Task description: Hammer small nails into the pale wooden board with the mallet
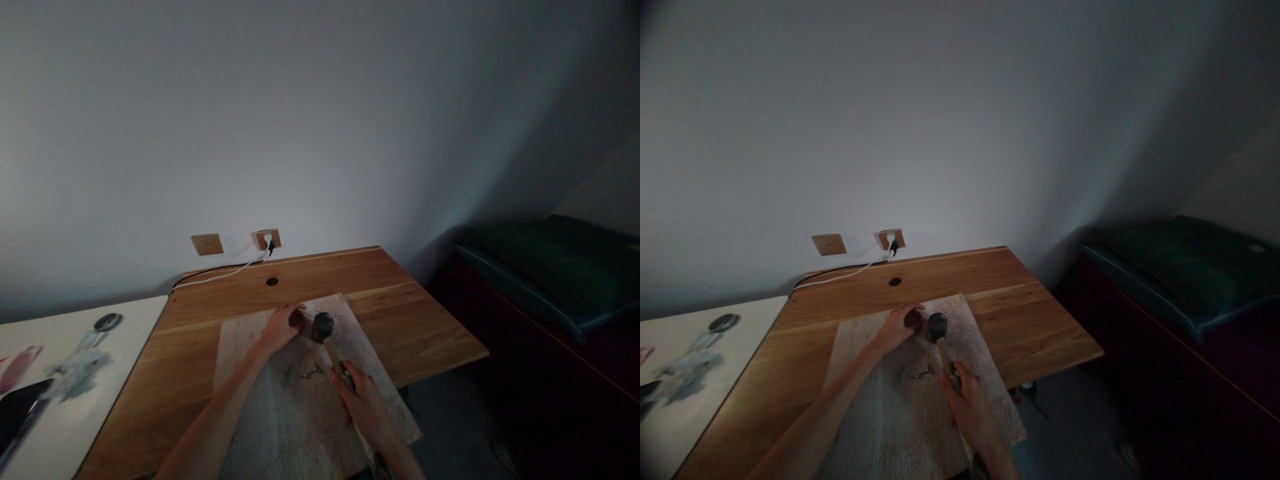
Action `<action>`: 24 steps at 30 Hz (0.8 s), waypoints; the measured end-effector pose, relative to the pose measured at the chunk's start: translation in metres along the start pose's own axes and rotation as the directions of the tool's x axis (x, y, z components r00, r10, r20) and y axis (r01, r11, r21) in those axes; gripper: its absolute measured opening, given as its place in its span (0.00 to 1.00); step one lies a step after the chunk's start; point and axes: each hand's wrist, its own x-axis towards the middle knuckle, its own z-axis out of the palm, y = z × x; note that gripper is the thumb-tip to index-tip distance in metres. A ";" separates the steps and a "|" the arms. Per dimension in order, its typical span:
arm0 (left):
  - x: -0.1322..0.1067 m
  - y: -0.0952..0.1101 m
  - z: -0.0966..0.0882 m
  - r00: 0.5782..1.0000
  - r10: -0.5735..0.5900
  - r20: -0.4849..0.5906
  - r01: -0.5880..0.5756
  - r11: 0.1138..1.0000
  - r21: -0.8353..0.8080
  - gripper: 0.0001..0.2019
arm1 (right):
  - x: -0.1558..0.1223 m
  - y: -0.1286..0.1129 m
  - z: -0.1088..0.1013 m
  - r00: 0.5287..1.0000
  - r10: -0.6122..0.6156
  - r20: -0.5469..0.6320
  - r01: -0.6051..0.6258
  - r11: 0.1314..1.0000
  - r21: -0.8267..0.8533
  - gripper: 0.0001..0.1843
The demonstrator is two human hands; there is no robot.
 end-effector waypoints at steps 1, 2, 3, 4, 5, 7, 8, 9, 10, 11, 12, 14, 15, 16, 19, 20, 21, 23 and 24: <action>0.000 0.001 0.000 1.000 -0.004 -0.001 0.004 1.000 -0.010 0.20 | 0.000 0.001 0.000 1.000 -0.001 0.003 0.001 1.000 0.008 0.20; 0.000 0.002 -0.001 1.000 -0.009 -0.002 0.009 1.000 -0.029 0.19 | 0.001 0.002 0.000 1.000 -0.004 0.007 0.004 1.000 0.013 0.20; 0.000 0.003 -0.001 1.000 -0.017 -0.003 0.017 0.998 -0.058 0.19 | 0.001 0.003 0.000 1.000 -0.007 0.006 0.006 1.000 0.013 0.20; 0.001 0.004 -0.002 1.000 -0.030 -0.007 0.030 0.995 -0.094 0.18 | 0.001 0.004 0.000 1.000 -0.006 0.003 0.006 1.000 0.011 0.20; 0.001 0.006 -0.003 0.999 -0.049 -0.015 0.047 0.990 -0.133 0.16 | 0.001 0.005 0.000 1.000 -0.006 -0.002 0.006 1.000 0.009 0.19; 0.001 0.009 -0.006 0.995 -0.092 -0.040 0.082 0.976 -0.201 0.14 | 0.001 0.006 0.000 1.000 -0.002 -0.011 0.002 1.000 0.012 0.19; 0.001 0.010 -0.007 0.992 -0.109 -0.059 0.093 0.969 -0.231 0.14 | 0.001 0.006 0.000 1.000 0.002 -0.013 -0.002 1.000 0.017 0.18; 0.001 0.010 -0.009 0.989 -0.123 -0.078 0.099 0.961 -0.259 0.15 | 0.000 0.007 0.000 1.000 0.005 -0.013 -0.005 1.000 0.024 0.18; 0.001 0.011 -0.011 0.987 -0.132 -0.093 0.101 0.953 -0.284 0.15 | 0.000 0.007 0.000 1.000 0.005 -0.011 -0.005 1.000 0.029 0.19; 0.001 0.010 -0.012 0.985 -0.139 -0.104 0.101 0.946 -0.307 0.16 | 0.000 0.006 0.000 1.000 0.003 -0.011 -0.002 1.000 0.030 0.19; 0.001 0.010 -0.013 0.983 -0.145 -0.113 0.101 0.940 -0.325 0.16 | 0.000 0.006 0.000 1.000 0.002 -0.013 -0.001 1.000 0.025 0.19; 0.001 0.008 -0.013 0.981 -0.151 -0.124 0.100 0.935 -0.340 0.18 | 0.000 0.007 0.000 1.000 -0.011 -0.016 0.011 1.000 0.009 0.18; 0.001 0.007 -0.012 0.980 -0.149 -0.129 0.098 0.935 -0.341 0.18 | 0.000 0.007 0.000 1.000 -0.016 -0.017 0.016 1.000 0.003 0.18; 0.001 0.007 -0.011 0.980 -0.147 -0.131 0.095 0.936 -0.339 0.18 | 0.000 0.007 0.000 1.000 -0.019 -0.016 0.018 1.000 -0.001 0.18; 0.003 0.006 -0.008 0.984 -0.144 -0.108 0.103 0.942 -0.320 0.16 | 0.000 0.008 0.000 1.000 -0.026 -0.017 0.026 1.000 -0.012 0.18; 0.004 0.008 -0.008 0.985 -0.143 -0.095 0.109 0.948 -0.298 0.14 | 0.000 0.008 0.000 0.999 -0.030 -0.021 0.029 0.999 -0.020 0.18; 0.007 0.011 -0.009 0.987 -0.136 -0.086 0.109 0.959 -0.262 0.13 | 0.000 0.007 0.000 0.999 -0.036 -0.024 0.035 0.999 -0.028 0.19; 0.014 0.024 -0.015 0.992 -0.090 -0.085 0.076 0.985 -0.153 0.11 | 0.000 0.005 0.000 0.999 -0.039 -0.027 0.037 0.998 -0.042 0.20; 0.019 0.034 -0.019 0.994 -0.049 -0.096 0.041 0.996 -0.083 0.10 | 0.000 0.004 -0.001 0.999 -0.037 -0.031 0.035 0.998 -0.050 0.20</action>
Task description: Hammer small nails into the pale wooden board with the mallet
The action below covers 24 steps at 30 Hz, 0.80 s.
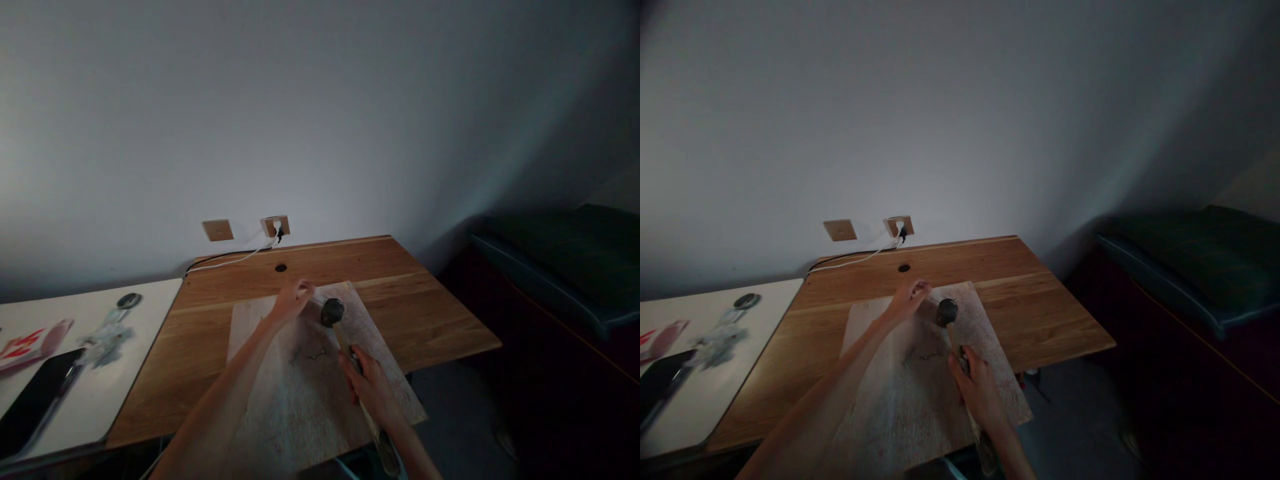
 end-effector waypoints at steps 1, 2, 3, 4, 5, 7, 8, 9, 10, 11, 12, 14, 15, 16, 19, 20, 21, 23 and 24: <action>0.005 0.012 -0.004 0.999 0.053 0.000 -0.053 0.996 0.065 0.11 | 0.000 -0.001 -0.001 1.000 0.001 -0.010 -0.002 1.000 -0.009 0.21; 0.009 0.026 -0.007 0.995 0.102 -0.001 -0.101 0.986 0.133 0.11 | 0.000 -0.002 -0.002 1.000 0.001 -0.026 -0.001 1.000 -0.020 0.22; 0.014 0.041 -0.011 0.989 0.146 -0.002 -0.143 0.971 0.192 0.12 | -0.001 -0.003 -0.002 0.999 -0.003 -0.042 0.001 0.999 -0.032 0.23; 0.017 0.056 -0.013 0.983 0.184 0.009 -0.181 0.955 0.235 0.13 | -0.001 -0.004 -0.003 0.998 -0.008 -0.056 0.006 0.999 -0.042 0.23; 0.020 0.070 -0.014 0.976 0.216 0.019 -0.213 0.940 0.267 0.13 | -0.001 -0.004 -0.003 0.998 -0.015 -0.062 0.013 0.999 -0.045 0.24; 0.021 0.095 -0.014 0.962 0.269 0.043 -0.268 0.911 0.312 0.15 | -0.003 -0.004 -0.003 0.998 -0.028 -0.048 0.027 0.999 -0.025 0.24; 0.020 0.104 -0.012 0.956 0.288 0.058 -0.291 0.898 0.331 0.16 | -0.003 -0.003 -0.003 0.999 -0.033 -0.034 0.033 0.999 -0.006 0.23; 0.019 0.111 -0.010 0.950 0.304 0.074 -0.310 0.883 0.354 0.17 | -0.003 -0.002 -0.002 0.999 -0.035 -0.021 0.035 0.999 0.016 0.23; 0.017 0.116 -0.008 0.944 0.316 0.091 -0.326 0.867 0.376 0.17 | -0.004 -0.001 -0.002 0.999 -0.032 -0.009 0.033 0.999 0.038 0.22; 0.016 0.120 -0.006 0.939 0.326 0.105 -0.340 0.852 0.397 0.18 | -0.004 0.000 -0.001 1.000 -0.028 0.001 0.028 0.998 0.053 0.22; 0.014 0.122 -0.004 0.936 0.333 0.116 -0.350 0.841 0.412 0.18 | -0.003 0.000 -0.001 1.000 -0.023 0.007 0.022 0.998 0.061 0.22; 0.013 0.123 -0.002 0.934 0.335 0.122 -0.355 0.841 0.408 0.17 | -0.003 0.001 -0.001 1.000 -0.018 0.013 0.017 0.998 0.063 0.21; 0.012 0.122 -0.002 0.936 0.331 0.115 -0.349 0.853 0.387 0.16 | -0.003 0.001 -0.001 1.000 -0.019 0.014 0.019 0.998 0.062 0.21; 0.012 0.120 -0.002 0.940 0.323 0.105 -0.339 0.871 0.355 0.14 | -0.003 0.001 -0.001 1.000 -0.022 0.015 0.021 0.998 0.064 0.21; 0.012 0.111 -0.002 0.962 0.257 0.087 -0.271 0.938 0.217 0.07 | -0.003 -0.002 -0.002 1.000 -0.028 0.005 0.028 0.997 0.067 0.21; 0.012 0.107 -0.001 0.972 0.222 0.079 -0.232 0.958 0.168 0.06 | -0.003 -0.003 -0.002 1.000 -0.028 0.000 0.028 0.998 0.060 0.21; 0.012 0.102 0.000 0.981 0.183 0.066 -0.190 0.975 0.117 0.06 | -0.004 -0.004 -0.003 1.000 -0.026 -0.002 0.026 0.998 0.052 0.22; 0.012 0.092 0.003 0.994 0.100 0.031 -0.100 0.995 -0.015 0.09 | -0.003 -0.006 -0.004 1.000 -0.013 -0.001 0.013 1.000 0.026 0.23; 0.013 0.087 0.005 0.998 0.051 0.022 -0.048 0.993 -0.112 0.11 | -0.003 -0.006 -0.004 1.000 -0.011 -0.004 0.011 1.000 0.009 0.23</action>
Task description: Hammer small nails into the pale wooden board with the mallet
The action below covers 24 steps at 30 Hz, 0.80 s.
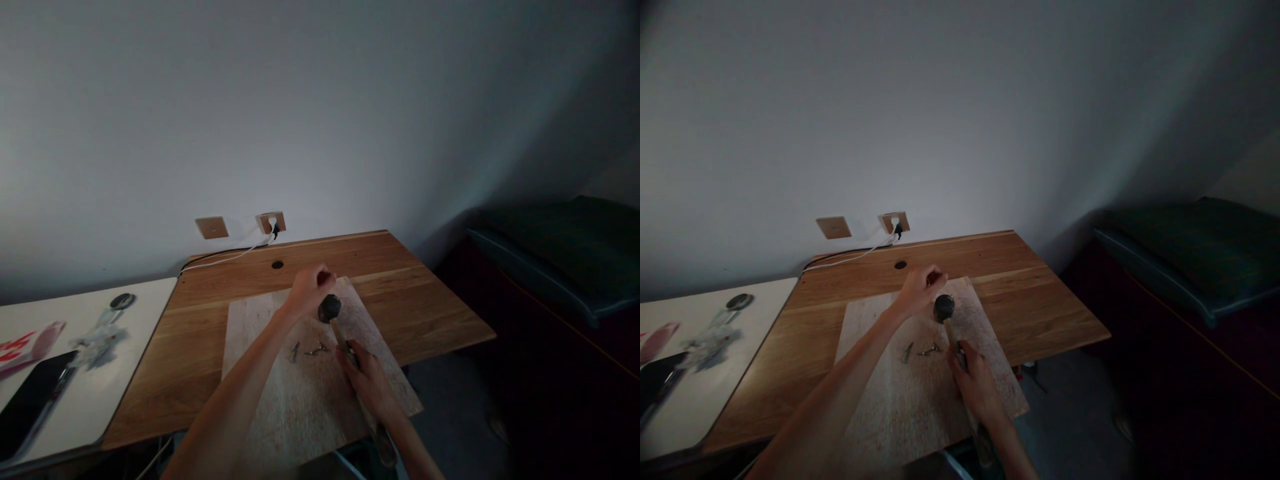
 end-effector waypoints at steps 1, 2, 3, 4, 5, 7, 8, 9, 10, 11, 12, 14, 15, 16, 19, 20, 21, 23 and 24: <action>0.001 -0.005 0.001 0.998 -0.059 -0.002 0.058 0.991 -0.124 0.13 | 0.001 0.000 0.000 1.000 -0.003 -0.006 0.003 1.000 -0.020 0.24; 0.002 -0.010 0.001 0.992 -0.128 0.009 0.126 0.955 -0.269 0.16 | 0.001 0.000 0.000 1.000 -0.010 -0.017 0.009 0.999 -0.042 0.24; 0.003 -0.013 0.001 0.978 -0.205 0.034 0.200 0.884 -0.423 0.17 | 0.002 0.001 0.000 0.999 -0.016 -0.028 0.014 0.998 -0.061 0.24; 0.004 -0.017 0.000 0.959 -0.275 0.067 0.264 0.785 -0.560 0.18 | 0.002 0.001 0.000 0.999 -0.019 -0.038 0.016 0.997 -0.071 0.24; 0.005 -0.019 -0.001 0.940 -0.328 0.098 0.307 0.683 -0.662 0.19 | 0.003 0.002 0.001 0.999 -0.016 -0.041 0.013 0.997 -0.072 0.24; 0.006 -0.023 -0.005 0.912 -0.385 0.141 0.346 0.539 -0.768 0.19 | 0.003 0.003 0.001 0.999 0.002 -0.042 -0.005 0.998 -0.058 0.24; 0.006 -0.024 -0.007 0.905 -0.397 0.150 0.354 0.512 -0.783 0.19 | 0.003 0.004 0.002 0.999 0.013 -0.043 -0.015 0.998 -0.053 0.24; 0.006 -0.026 -0.008 0.903 -0.403 0.150 0.357 0.507 -0.785 0.19 | 0.002 0.004 0.002 0.999 0.022 -0.043 -0.025 0.998 -0.049 0.24; 0.006 -0.027 -0.009 0.902 -0.408 0.145 0.358 0.513 -0.781 0.19 | 0.002 0.005 0.002 0.999 0.030 -0.043 -0.032 0.998 -0.048 0.23; 0.005 -0.029 -0.010 0.900 -0.413 0.138 0.356 0.518 -0.777 0.19 | 0.002 0.005 0.002 0.999 0.034 -0.040 -0.036 0.998 -0.046 0.23; 0.004 -0.031 -0.009 0.900 -0.417 0.126 0.353 0.529 -0.772 0.19 | 0.002 0.005 0.002 0.999 0.035 -0.036 -0.036 0.998 -0.043 0.22; 0.003 -0.035 -0.006 0.902 -0.420 0.098 0.343 0.561 -0.754 0.19 | 0.002 0.006 0.002 0.999 0.034 -0.020 -0.034 0.999 -0.028 0.21; 0.002 -0.038 -0.004 0.902 -0.423 0.084 0.340 0.577 -0.743 0.19 | 0.002 0.006 0.002 0.999 0.036 -0.009 -0.036 0.999 -0.018 0.21; 0.001 -0.040 -0.002 0.903 -0.424 0.066 0.334 0.597 -0.730 0.19 | 0.002 0.006 0.002 0.999 0.041 0.001 -0.041 0.999 -0.007 0.20; -0.002 -0.046 0.005 0.909 -0.417 -0.005 0.306 0.675 -0.671 0.17 | 0.003 0.006 0.003 0.998 0.058 0.029 -0.058 0.998 0.021 0.21; -0.003 -0.047 0.006 0.910 -0.414 -0.031 0.294 0.696 -0.655 0.16 | 0.003 0.005 0.003 0.998 0.059 0.032 -0.060 0.998 0.026 0.21; -0.005 -0.047 0.007 0.912 -0.405 -0.059 0.283 0.729 -0.623 0.15 | 0.003 0.004 0.002 0.998 0.058 0.030 -0.059 0.998 0.030 0.21; -0.008 -0.047 0.009 0.933 -0.339 -0.116 0.252 0.851 -0.461 0.12 | 0.002 0.003 0.002 0.998 0.052 0.023 -0.052 0.998 0.035 0.20; -0.011 -0.047 0.009 0.952 -0.277 -0.130 0.224 0.920 -0.321 0.11 | 0.002 0.002 0.002 0.999 0.051 0.019 -0.051 0.998 0.036 0.20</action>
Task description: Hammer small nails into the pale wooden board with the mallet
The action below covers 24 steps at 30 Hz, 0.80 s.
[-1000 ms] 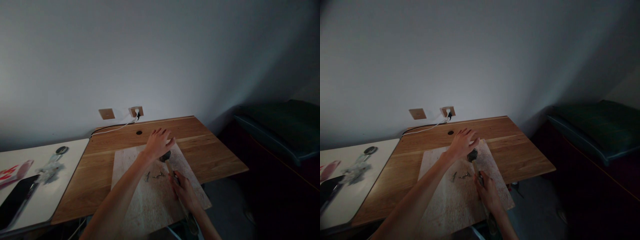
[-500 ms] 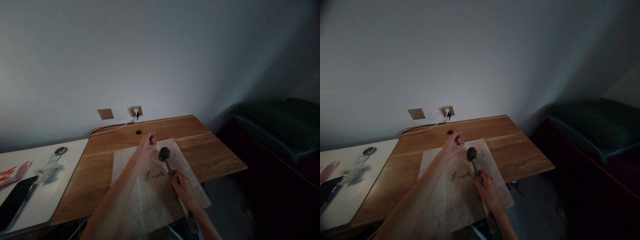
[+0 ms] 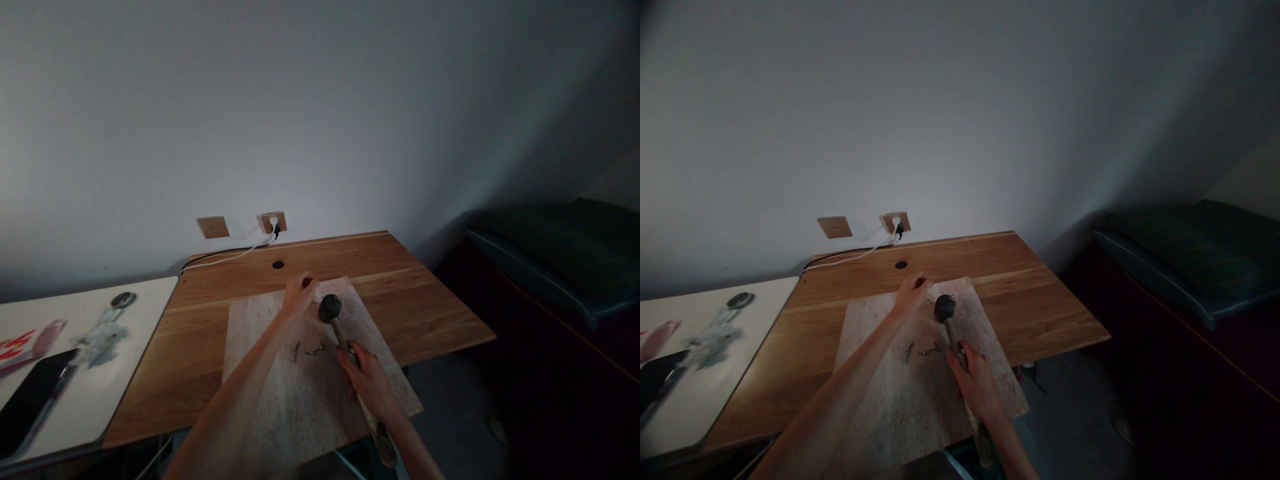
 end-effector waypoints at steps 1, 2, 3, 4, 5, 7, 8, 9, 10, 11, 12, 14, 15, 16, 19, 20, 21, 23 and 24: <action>-0.002 0.000 0.000 0.997 0.073 0.031 -0.077 0.983 0.165 0.09 | 0.000 0.000 0.000 1.000 0.000 -0.002 0.000 1.000 0.000 0.20; -0.005 0.000 0.000 0.987 0.139 0.082 -0.158 0.933 0.323 0.08 | 0.000 -0.001 0.000 1.000 0.002 -0.002 -0.002 1.000 -0.001 0.19; -0.007 0.000 -0.001 0.973 0.185 0.138 -0.228 0.864 0.450 0.07 | 0.000 -0.001 0.000 1.000 0.005 -0.001 -0.005 1.000 -0.004 0.19; -0.008 0.001 -0.001 0.960 0.210 0.187 -0.278 0.800 0.531 0.06 | 0.000 0.000 0.000 1.000 0.008 0.001 -0.008 1.000 -0.009 0.19; -0.009 0.001 -0.001 0.949 0.220 0.224 -0.311 0.747 0.587 0.06 | 0.000 0.000 0.000 1.000 0.010 0.000 -0.010 1.000 -0.016 0.19; -0.010 0.003 -0.002 0.942 0.220 0.252 -0.333 0.687 0.646 0.06 | 0.001 0.002 0.000 1.000 0.002 -0.004 -0.002 0.999 -0.037 0.18; -0.010 0.004 -0.003 0.945 0.216 0.247 -0.327 0.681 0.656 0.06 | 0.001 0.003 0.000 1.000 -0.002 -0.007 0.002 0.999 -0.048 0.18; -0.010 0.005 -0.003 0.949 0.213 0.234 -0.316 0.687 0.655 0.06 | 0.001 0.003 0.000 1.000 -0.005 -0.008 0.005 0.998 -0.058 0.18; -0.010 0.007 -0.003 0.954 0.213 0.212 -0.301 0.704 0.643 0.06 | 0.002 0.004 0.000 1.000 -0.008 -0.008 0.007 0.998 -0.068 0.18; -0.010 0.008 -0.003 0.959 0.212 0.187 -0.283 0.735 0.616 0.05 | 0.002 0.004 0.000 1.000 -0.011 -0.009 0.010 0.997 -0.075 0.19; -0.009 0.010 -0.003 0.966 0.205 0.159 -0.260 0.780 0.569 0.05 | 0.002 0.004 0.000 1.000 -0.012 -0.009 0.012 0.997 -0.080 0.19; -0.007 0.013 -0.002 0.987 0.144 0.077 -0.162 0.921 0.355 0.06 | 0.002 0.003 -0.001 1.000 -0.017 -0.013 0.015 0.996 -0.088 0.20; -0.005 0.014 -0.001 0.997 0.077 0.026 -0.080 0.982 0.171 0.07 | 0.002 0.003 -0.001 1.000 -0.022 -0.017 0.020 0.996 -0.091 0.20; -0.002 0.015 0.000 1.000 -0.006 -0.014 0.005 1.000 -0.029 0.09 | 0.001 0.003 -0.001 0.999 -0.026 -0.020 0.024 0.996 -0.091 0.20; 0.011 0.016 -0.003 0.979 -0.196 -0.055 0.155 0.893 -0.422 0.15 | 0.001 0.003 -0.001 0.999 -0.034 -0.027 0.032 0.996 -0.082 0.20; 0.015 0.015 -0.005 0.973 -0.224 -0.053 0.173 0.864 -0.472 0.16 | 0.001 0.003 -0.001 0.999 -0.034 -0.026 0.032 0.996 -0.077 0.19; 0.018 0.014 -0.008 0.965 -0.258 -0.039 0.197 0.819 -0.539 0.17 | 0.001 0.003 -0.001 0.999 -0.032 -0.024 0.030 0.997 -0.073 0.20; 0.021 0.011 -0.013 0.935 -0.355 0.026 0.261 0.632 -0.730 0.18 | 0.002 0.005 0.000 0.999 -0.024 -0.027 0.022 0.998 -0.065 0.20; 0.021 0.008 -0.015 0.916 -0.395 0.066 0.282 0.518 -0.808 0.17 | 0.002 0.006 0.000 0.999 -0.019 -0.028 0.017 0.998 -0.059 0.20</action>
